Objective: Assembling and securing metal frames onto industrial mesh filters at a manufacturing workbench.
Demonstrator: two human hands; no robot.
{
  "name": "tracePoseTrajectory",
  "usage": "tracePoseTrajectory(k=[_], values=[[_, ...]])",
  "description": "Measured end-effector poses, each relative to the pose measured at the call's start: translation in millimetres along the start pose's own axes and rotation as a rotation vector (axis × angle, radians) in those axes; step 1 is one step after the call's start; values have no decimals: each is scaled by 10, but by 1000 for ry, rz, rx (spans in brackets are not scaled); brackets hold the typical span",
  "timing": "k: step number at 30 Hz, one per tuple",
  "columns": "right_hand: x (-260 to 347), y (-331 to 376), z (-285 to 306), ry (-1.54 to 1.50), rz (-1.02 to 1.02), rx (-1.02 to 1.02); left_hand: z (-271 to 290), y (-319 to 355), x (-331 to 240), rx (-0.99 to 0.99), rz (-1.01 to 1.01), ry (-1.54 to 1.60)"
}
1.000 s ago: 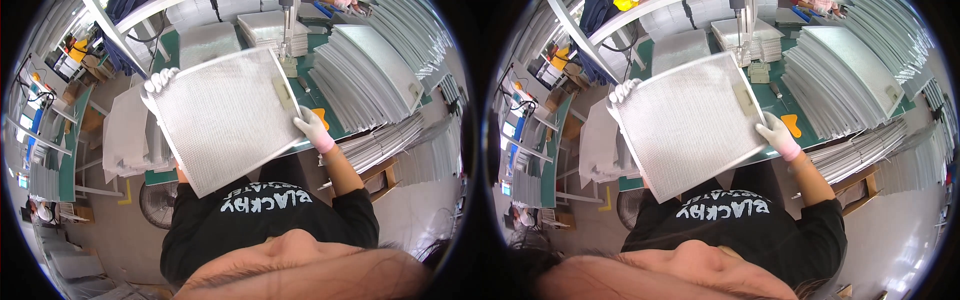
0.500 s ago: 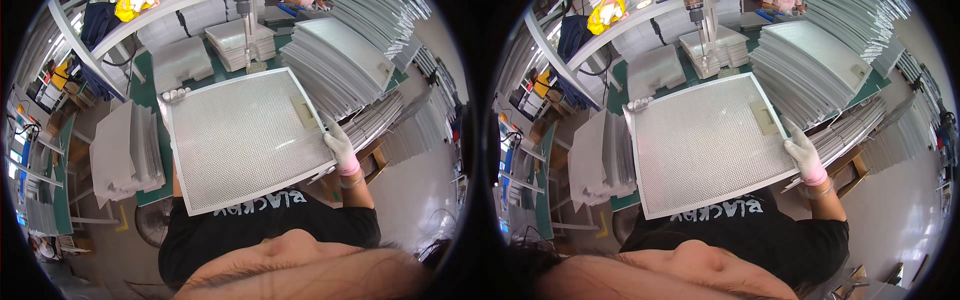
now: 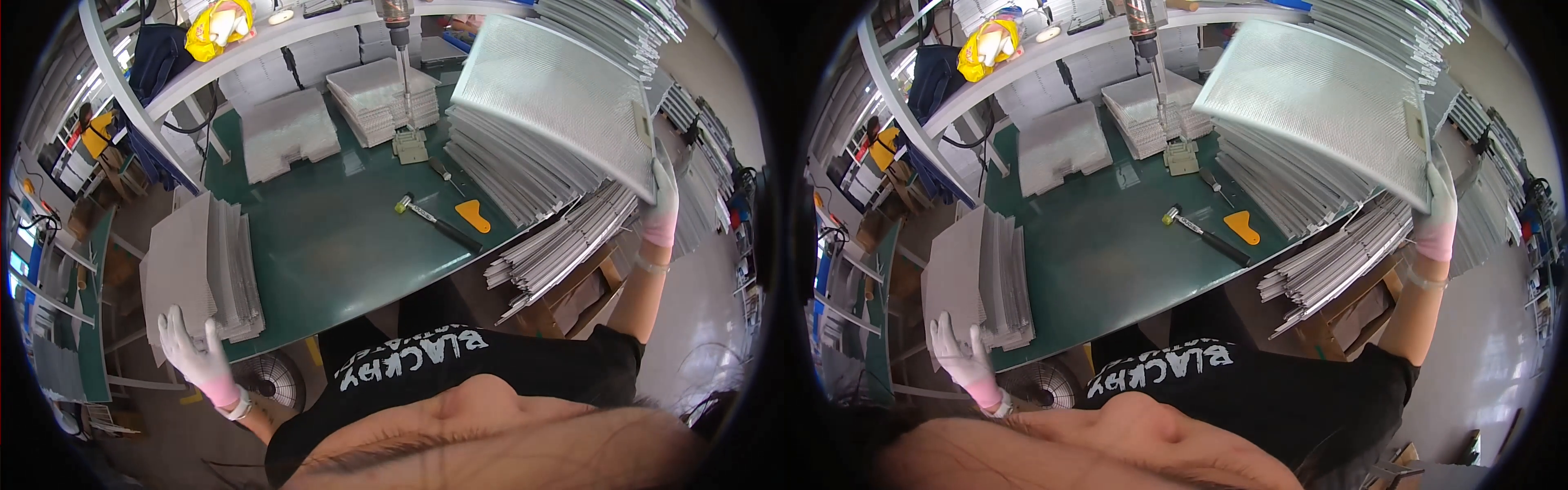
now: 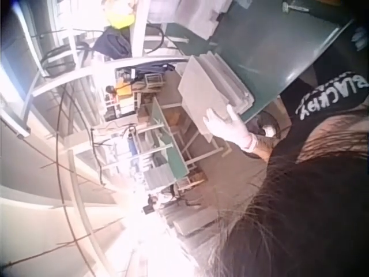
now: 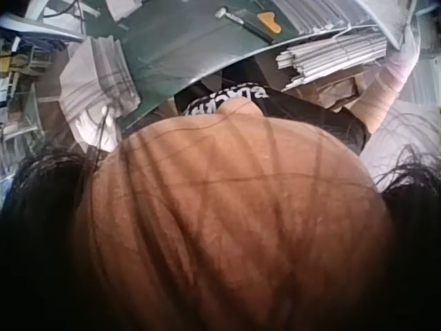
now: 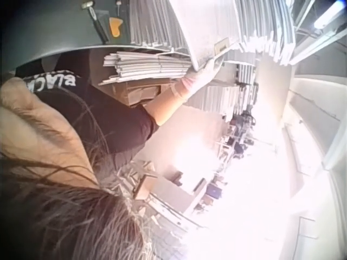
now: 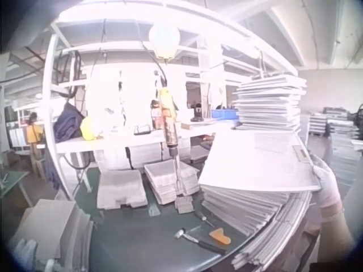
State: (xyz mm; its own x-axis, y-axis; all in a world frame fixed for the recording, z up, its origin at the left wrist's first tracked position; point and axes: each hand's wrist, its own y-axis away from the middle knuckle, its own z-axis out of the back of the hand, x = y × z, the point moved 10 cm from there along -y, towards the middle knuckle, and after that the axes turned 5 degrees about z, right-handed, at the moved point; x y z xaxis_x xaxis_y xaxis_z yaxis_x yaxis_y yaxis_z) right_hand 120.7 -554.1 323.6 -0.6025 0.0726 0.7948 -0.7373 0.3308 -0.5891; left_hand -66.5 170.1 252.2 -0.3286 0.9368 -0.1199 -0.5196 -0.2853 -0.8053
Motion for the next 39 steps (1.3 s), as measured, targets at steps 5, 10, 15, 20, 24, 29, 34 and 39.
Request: tracePoseTrajectory(k=[5,10,15,20,24,29,34,39], values=[[-752,-436,117,-19,-143,-230,-599,350,713,430,97,-35],[-823,-595,134,119,-173,-186,-706,258,790,380,42,-12],[-958,-720,378,865,-335,-16,-696,121,734,394,71,11],[-440,-522,-261,1247,79,29,-730,82,596,400,87,-225],[11,219,-835,1022,274,5,-728,-43,182,388,-128,-8],[-287,1096,-1637,821,685,462,-461,-470,637,28,24,-61],[-1077,1552,-2919,424,394,885,552,-349,-401,-504,-204,-12],[-1853,1088,-4176,310,371,774,-534,162,-1685,364,-313,303]])
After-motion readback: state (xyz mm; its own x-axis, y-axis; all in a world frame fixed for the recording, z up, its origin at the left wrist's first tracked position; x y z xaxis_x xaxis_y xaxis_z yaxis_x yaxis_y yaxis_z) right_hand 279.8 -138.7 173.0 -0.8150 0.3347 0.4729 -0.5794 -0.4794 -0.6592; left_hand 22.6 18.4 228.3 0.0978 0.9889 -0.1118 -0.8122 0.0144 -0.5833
